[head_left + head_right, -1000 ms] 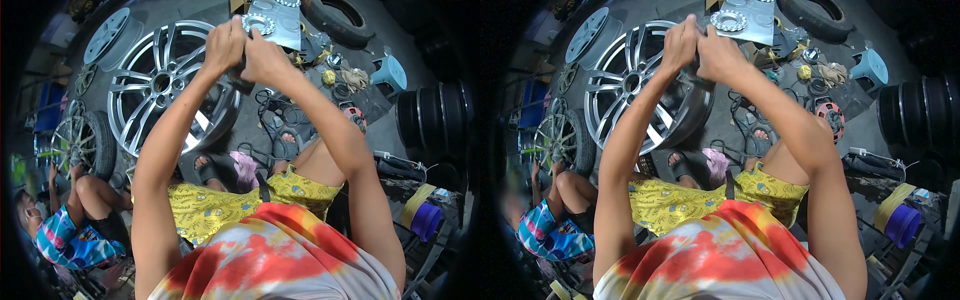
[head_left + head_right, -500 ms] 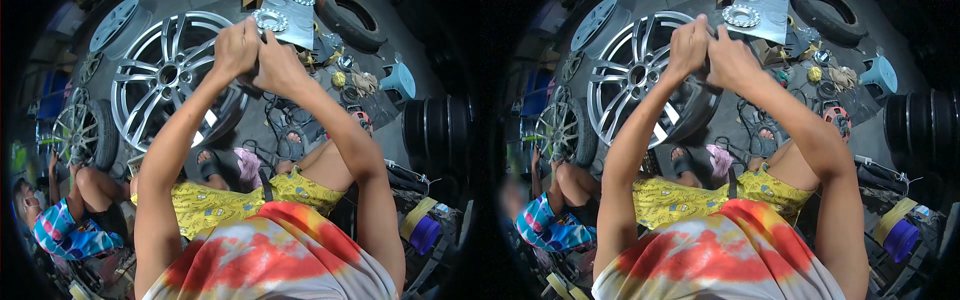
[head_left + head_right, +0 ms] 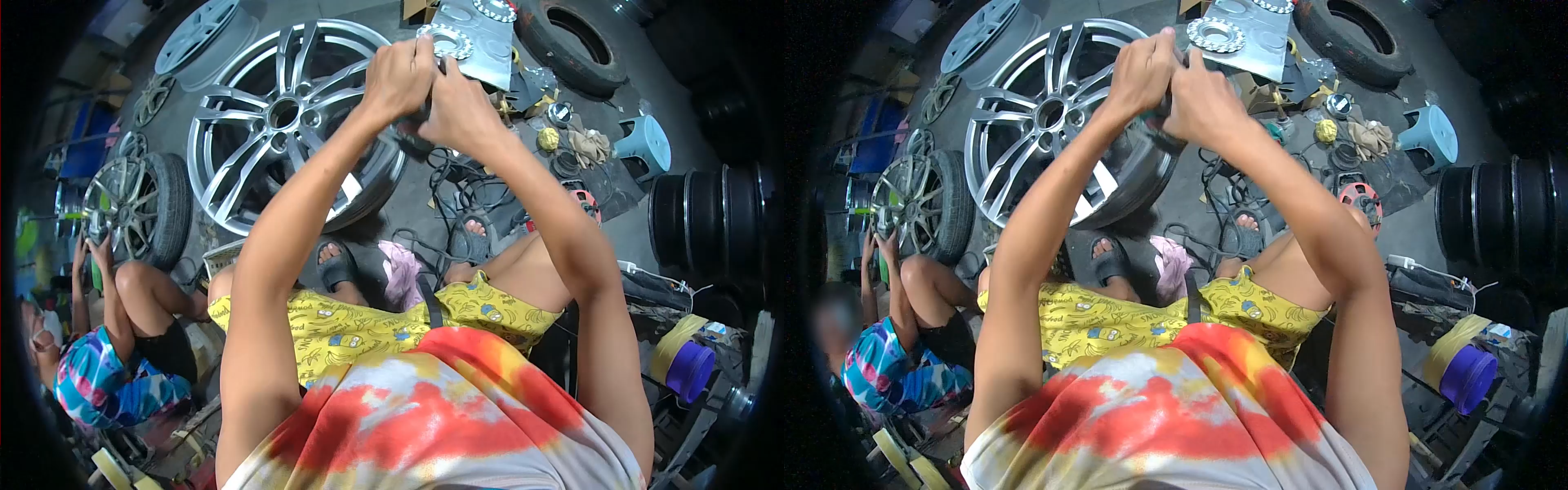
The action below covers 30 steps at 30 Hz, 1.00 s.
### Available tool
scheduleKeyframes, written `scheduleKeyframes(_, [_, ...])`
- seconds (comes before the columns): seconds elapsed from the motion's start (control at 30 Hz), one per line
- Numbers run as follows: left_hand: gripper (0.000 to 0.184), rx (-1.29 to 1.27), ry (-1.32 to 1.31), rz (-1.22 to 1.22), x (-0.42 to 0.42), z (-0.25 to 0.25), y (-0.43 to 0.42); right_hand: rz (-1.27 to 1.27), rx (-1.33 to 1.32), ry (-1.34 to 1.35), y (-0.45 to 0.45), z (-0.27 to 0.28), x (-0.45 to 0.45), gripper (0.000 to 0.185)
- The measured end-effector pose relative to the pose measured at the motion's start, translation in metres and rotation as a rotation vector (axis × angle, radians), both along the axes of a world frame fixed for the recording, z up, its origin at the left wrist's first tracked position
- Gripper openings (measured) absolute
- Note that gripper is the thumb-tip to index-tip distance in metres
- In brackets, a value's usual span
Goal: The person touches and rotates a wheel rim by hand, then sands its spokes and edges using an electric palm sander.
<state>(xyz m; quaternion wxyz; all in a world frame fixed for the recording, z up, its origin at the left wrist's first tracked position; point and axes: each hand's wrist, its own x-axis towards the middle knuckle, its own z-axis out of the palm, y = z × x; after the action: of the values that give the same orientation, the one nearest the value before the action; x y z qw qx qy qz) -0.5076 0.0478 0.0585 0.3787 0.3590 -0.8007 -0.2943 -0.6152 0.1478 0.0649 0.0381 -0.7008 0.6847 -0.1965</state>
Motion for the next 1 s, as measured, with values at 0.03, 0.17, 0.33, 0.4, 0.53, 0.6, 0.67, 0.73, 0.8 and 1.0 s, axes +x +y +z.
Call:
scheduleKeyframes(0.03, [0.056,0.059,-0.004,-0.018,0.007,0.003,0.009,0.008,0.037,0.011,0.008,0.003,0.006,0.076])
scheduleKeyframes(0.17, [0.055,-0.084,0.039,0.048,-0.009,-0.003,-0.014,0.009,-0.059,-0.028,-0.013,0.001,-0.007,0.068])
scheduleKeyframes(0.33, [0.055,-0.048,0.083,-0.006,-0.013,-0.003,-0.018,-0.087,0.003,0.057,-0.012,0.004,-0.002,0.065])
scheduleKeyframes(0.4, [0.052,0.024,0.090,-0.075,0.011,-0.006,0.004,-0.080,-0.029,-0.015,0.016,0.004,0.023,0.075])
scheduleKeyframes(0.53, [0.050,0.070,0.075,-0.118,0.033,0.001,0.034,-0.087,0.012,-0.063,0.037,0.006,0.043,0.088])
scheduleKeyframes(0.6, [0.050,0.017,0.089,-0.095,0.020,-0.005,0.013,-0.076,-0.031,-0.025,0.023,0.001,0.031,0.082])
scheduleKeyframes(0.67, [0.051,-0.038,0.112,-0.084,-0.001,-0.008,-0.014,-0.088,-0.036,0.003,0.002,0.008,0.015,0.070])
scheduleKeyframes(0.73, [0.053,-0.044,0.105,-0.090,-0.011,-0.012,-0.030,-0.099,-0.033,0.032,-0.004,0.010,0.010,0.066])
scheduleKeyframes(0.8, [0.054,-0.048,0.093,-0.072,-0.003,-0.008,-0.024,-0.097,-0.058,0.027,-0.005,0.009,0.015,0.063])
scheduleKeyframes(1.0, [0.049,0.090,0.015,-0.110,0.056,0.008,0.053,-0.092,0.078,-0.137,0.060,0.004,0.069,0.099])
